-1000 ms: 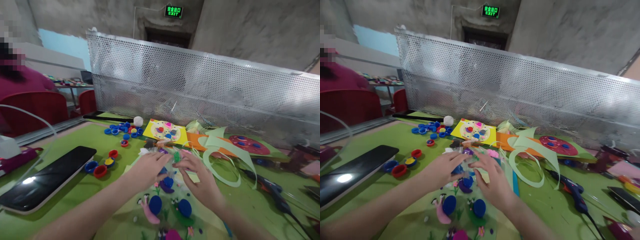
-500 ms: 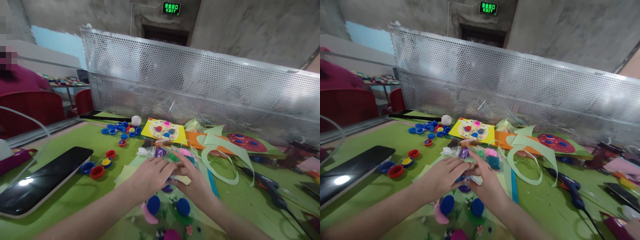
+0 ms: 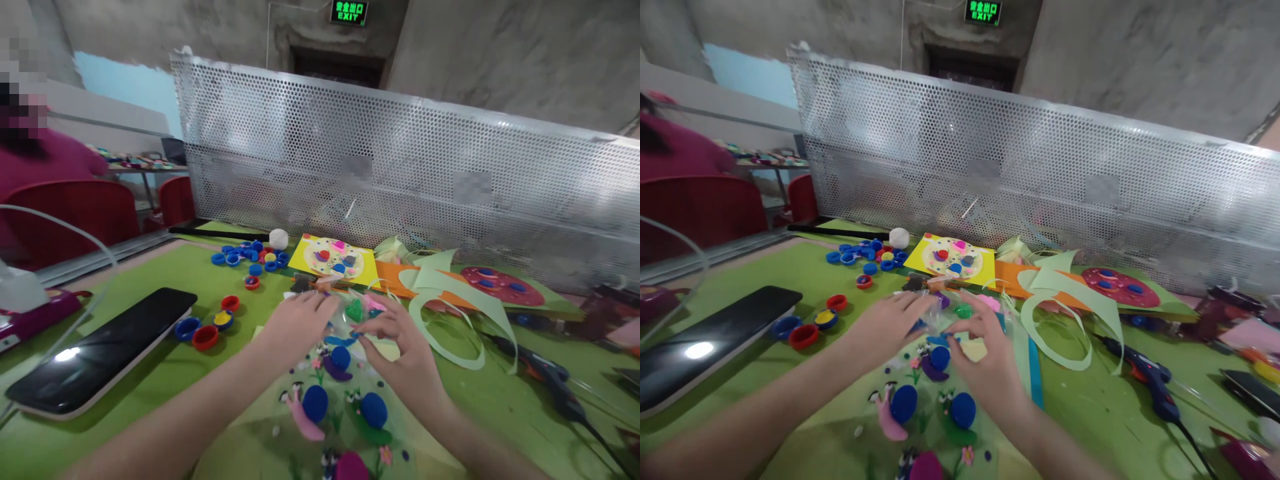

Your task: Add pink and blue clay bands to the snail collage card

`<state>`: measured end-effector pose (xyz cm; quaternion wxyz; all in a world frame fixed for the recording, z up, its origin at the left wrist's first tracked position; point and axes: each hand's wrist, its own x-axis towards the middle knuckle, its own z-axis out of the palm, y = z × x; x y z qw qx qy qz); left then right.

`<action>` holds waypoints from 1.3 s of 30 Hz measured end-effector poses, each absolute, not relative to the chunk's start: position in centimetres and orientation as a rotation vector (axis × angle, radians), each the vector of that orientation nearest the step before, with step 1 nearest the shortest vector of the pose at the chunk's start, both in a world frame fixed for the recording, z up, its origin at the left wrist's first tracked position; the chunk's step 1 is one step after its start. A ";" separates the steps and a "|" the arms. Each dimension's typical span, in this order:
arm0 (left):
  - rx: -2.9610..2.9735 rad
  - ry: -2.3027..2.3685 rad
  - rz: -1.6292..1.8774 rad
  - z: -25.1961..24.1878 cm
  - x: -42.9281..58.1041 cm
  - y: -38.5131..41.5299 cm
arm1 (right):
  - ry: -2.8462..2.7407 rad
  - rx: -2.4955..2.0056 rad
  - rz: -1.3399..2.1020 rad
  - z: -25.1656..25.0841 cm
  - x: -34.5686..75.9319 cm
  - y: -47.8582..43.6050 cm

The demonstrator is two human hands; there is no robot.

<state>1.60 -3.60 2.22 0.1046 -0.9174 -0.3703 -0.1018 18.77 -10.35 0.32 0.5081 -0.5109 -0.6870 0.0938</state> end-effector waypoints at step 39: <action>-2.665 -1.683 -0.135 -4.2 -0.8 -0.7 | -3.080 -0.748 -0.245 -1.2 20.6 -2.5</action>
